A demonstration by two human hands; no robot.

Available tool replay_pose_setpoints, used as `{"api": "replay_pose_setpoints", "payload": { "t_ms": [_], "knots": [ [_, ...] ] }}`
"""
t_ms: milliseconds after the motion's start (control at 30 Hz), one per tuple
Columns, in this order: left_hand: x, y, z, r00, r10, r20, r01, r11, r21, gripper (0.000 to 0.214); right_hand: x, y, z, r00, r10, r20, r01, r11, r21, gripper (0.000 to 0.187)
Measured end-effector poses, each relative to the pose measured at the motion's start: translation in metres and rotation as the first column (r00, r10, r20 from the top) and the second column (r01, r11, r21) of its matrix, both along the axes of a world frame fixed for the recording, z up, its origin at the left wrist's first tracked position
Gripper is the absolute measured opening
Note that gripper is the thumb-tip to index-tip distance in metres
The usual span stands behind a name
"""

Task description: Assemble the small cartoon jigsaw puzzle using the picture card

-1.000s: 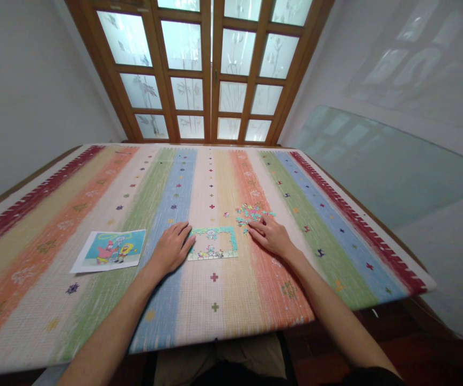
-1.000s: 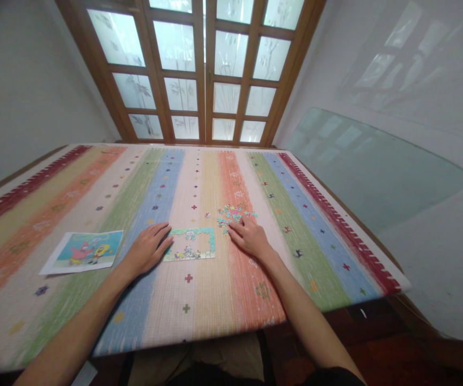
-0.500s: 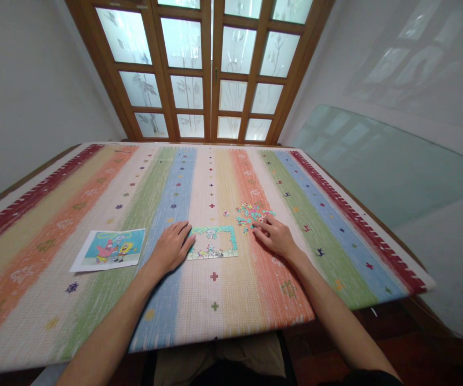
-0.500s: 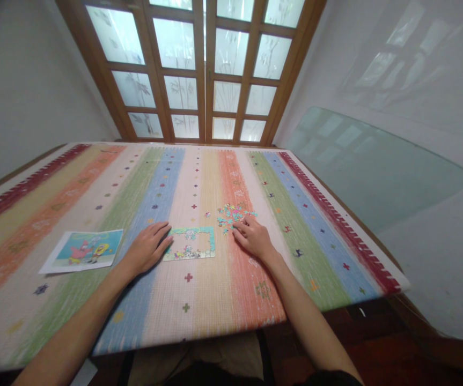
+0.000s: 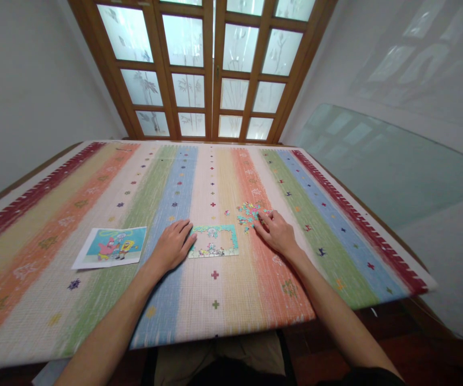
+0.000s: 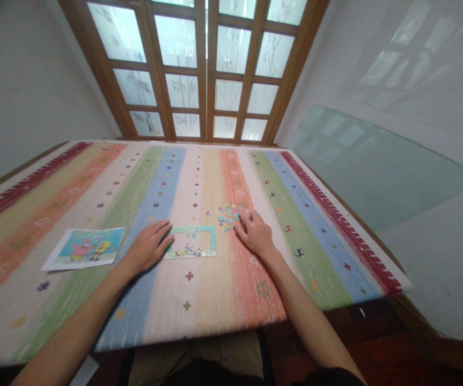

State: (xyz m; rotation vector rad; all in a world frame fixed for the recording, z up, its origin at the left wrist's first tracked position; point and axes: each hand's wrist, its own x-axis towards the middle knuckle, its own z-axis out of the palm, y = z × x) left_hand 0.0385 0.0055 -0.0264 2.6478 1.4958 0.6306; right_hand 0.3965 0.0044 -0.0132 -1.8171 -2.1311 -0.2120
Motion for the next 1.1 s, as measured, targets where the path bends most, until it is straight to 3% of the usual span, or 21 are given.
{"api": "replay_pose_setpoints", "payload": {
  "t_ms": [867,1100],
  "knots": [
    [-0.0004,0.0002,0.0008,0.999,-0.005,-0.037,0.005,1.000,-0.001,0.050,0.0084,-0.0007,-0.0016,0.999,-0.019,-0.038,0.018,0.999,-0.029,0.035],
    [-0.0008,0.0004,-0.0007,1.000,-0.002,-0.027,0.002,1.000,0.007,0.047,0.0028,0.0010,-0.0015,0.997,0.052,-0.065,-0.052,0.999,0.006,0.037]
  ]
}}
